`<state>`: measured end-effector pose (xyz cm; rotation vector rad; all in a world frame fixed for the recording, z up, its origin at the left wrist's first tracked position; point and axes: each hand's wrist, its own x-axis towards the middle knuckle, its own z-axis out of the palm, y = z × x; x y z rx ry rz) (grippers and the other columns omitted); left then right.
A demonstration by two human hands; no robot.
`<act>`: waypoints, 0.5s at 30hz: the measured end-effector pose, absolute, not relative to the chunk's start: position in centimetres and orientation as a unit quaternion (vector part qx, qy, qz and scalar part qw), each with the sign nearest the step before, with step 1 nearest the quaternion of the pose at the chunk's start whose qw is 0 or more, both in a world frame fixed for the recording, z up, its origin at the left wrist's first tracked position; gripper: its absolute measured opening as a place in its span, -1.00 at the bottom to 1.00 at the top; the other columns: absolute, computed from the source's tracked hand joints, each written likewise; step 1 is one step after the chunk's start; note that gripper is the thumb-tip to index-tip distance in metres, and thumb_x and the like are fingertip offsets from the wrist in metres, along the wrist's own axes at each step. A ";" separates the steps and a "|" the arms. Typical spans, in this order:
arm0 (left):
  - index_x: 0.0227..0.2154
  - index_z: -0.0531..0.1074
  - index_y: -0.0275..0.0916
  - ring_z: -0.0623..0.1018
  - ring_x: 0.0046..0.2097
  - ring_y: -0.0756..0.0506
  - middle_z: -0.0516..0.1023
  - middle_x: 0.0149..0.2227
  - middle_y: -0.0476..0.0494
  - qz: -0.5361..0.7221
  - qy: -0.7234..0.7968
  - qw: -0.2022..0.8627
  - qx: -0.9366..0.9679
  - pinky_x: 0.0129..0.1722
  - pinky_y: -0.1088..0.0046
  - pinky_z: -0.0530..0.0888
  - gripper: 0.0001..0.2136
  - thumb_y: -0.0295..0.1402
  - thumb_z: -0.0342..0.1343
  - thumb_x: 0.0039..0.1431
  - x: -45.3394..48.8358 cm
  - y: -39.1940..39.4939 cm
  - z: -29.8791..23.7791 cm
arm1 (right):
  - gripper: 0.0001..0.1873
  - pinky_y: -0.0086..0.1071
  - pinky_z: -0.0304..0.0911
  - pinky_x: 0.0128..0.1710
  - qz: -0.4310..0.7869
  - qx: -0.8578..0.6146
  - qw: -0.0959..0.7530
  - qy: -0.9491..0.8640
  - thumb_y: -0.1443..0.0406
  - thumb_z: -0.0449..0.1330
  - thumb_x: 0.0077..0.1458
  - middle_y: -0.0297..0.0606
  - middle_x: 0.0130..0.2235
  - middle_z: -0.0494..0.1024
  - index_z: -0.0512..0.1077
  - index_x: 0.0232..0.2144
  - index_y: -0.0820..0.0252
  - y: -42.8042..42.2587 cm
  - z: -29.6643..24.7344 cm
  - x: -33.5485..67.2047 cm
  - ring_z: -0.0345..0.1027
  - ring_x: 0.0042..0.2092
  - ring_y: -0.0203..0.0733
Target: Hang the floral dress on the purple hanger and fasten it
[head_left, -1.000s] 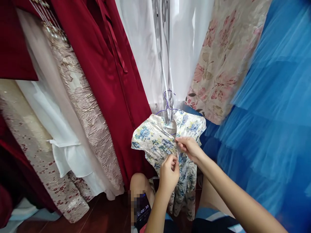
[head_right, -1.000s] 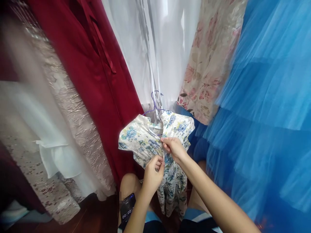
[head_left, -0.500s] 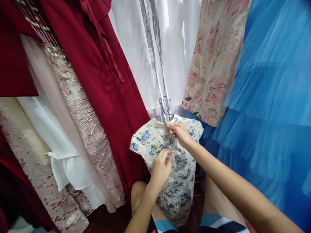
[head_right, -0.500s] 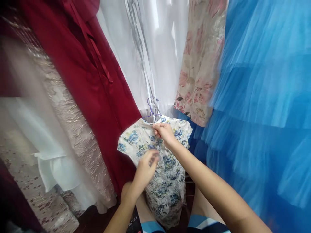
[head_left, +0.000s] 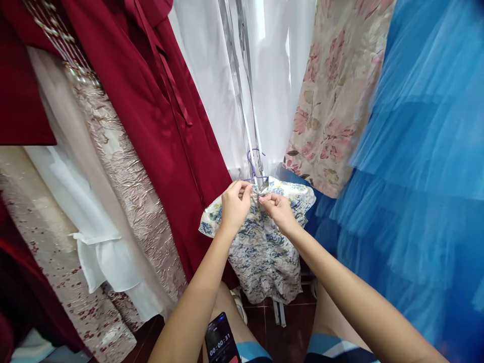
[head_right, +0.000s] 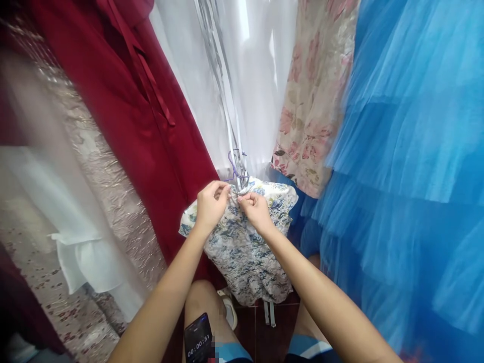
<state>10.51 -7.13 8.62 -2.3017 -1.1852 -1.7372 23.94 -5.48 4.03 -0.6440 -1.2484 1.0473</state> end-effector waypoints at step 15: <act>-0.34 0.43 -0.27 0.51 -0.37 -0.01 0.49 -0.42 -0.05 -0.635 -0.390 -0.090 -0.660 -0.30 0.50 0.45 -0.85 -0.29 0.09 0.24 6.6 -8.6 10.3 | -0.66 -0.48 -0.05 -0.64 0.490 -0.300 0.529 -0.625 0.02 0.18 0.09 -0.49 -0.70 0.29 0.37 -0.40 0.18 -6.7 -1.7 25.8 0.03 -0.68 -0.39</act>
